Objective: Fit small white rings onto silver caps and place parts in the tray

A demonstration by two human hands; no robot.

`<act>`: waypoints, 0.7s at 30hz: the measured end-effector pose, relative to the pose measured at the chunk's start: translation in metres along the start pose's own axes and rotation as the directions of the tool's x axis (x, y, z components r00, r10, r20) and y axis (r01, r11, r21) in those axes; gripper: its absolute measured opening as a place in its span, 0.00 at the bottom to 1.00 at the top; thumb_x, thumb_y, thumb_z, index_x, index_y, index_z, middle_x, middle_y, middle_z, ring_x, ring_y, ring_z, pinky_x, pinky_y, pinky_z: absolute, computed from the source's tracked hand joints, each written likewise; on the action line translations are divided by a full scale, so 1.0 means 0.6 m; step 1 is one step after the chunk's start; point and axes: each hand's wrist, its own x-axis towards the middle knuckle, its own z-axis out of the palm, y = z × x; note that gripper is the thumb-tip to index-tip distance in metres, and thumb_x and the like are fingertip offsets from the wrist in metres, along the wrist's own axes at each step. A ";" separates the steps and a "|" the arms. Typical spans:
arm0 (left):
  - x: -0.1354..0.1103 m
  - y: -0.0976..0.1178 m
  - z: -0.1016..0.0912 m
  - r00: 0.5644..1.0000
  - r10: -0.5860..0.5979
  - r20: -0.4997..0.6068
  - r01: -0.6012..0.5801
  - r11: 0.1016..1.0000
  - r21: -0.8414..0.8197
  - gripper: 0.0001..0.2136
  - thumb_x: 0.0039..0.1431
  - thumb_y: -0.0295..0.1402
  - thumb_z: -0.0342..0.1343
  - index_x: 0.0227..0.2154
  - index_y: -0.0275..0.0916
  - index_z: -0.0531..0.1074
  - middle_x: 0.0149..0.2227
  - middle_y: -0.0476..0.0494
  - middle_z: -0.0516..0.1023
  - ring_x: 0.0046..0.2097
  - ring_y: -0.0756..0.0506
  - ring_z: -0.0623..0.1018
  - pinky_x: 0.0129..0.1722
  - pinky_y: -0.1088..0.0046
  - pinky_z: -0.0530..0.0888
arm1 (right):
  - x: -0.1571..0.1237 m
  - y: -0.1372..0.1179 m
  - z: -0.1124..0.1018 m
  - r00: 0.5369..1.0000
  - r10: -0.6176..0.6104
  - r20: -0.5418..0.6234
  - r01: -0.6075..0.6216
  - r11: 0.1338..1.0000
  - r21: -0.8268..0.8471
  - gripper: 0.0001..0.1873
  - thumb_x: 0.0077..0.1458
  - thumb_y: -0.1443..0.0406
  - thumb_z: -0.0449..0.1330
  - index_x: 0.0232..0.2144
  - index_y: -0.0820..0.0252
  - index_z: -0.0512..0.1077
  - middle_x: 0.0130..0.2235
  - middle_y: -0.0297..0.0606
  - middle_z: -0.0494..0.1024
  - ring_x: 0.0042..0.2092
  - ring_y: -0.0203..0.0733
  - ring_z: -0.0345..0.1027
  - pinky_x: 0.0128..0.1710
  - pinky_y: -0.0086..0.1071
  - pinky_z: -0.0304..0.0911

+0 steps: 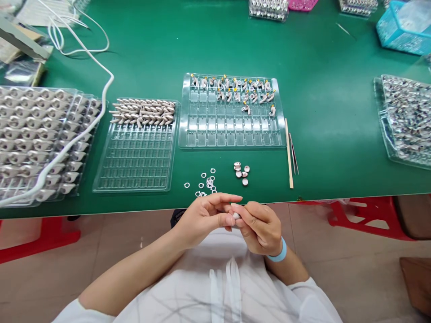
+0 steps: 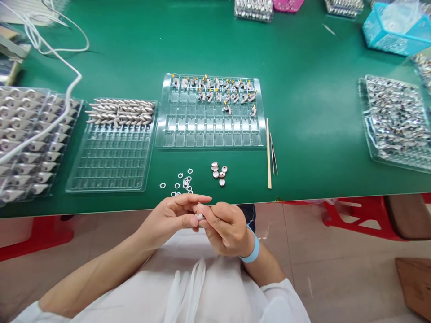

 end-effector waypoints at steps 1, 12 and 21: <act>0.000 -0.001 -0.001 1.000 -0.001 0.001 0.001 1.000 -0.002 0.16 0.48 0.27 0.65 0.42 0.36 0.75 0.30 0.48 0.78 0.31 0.51 0.77 0.33 0.76 0.76 | 0.000 0.001 0.000 1.000 -0.009 0.009 0.009 1.000 -0.011 0.22 0.57 0.72 0.54 0.54 0.64 0.64 0.32 0.40 0.73 0.28 0.36 0.63 0.24 0.31 0.62; 0.000 0.007 0.006 0.999 -0.018 -0.026 0.020 0.997 0.073 0.08 0.50 0.28 0.64 0.34 0.33 0.76 0.32 0.44 0.79 0.36 0.48 0.78 0.41 0.69 0.78 | 0.000 0.010 -0.007 0.997 -0.017 0.080 0.021 0.999 -0.048 0.23 0.58 0.71 0.52 0.56 0.63 0.61 0.30 0.38 0.70 0.28 0.36 0.63 0.24 0.30 0.62; -0.001 -0.001 0.002 0.997 0.058 -0.056 -0.045 0.977 0.206 0.07 0.51 0.32 0.63 0.31 0.33 0.78 0.30 0.43 0.79 0.33 0.48 0.78 0.37 0.71 0.77 | -0.002 0.012 -0.012 0.984 -0.035 0.176 0.057 0.991 -0.123 0.28 0.59 0.71 0.51 0.61 0.66 0.53 0.32 0.40 0.70 0.31 0.38 0.64 0.28 0.32 0.65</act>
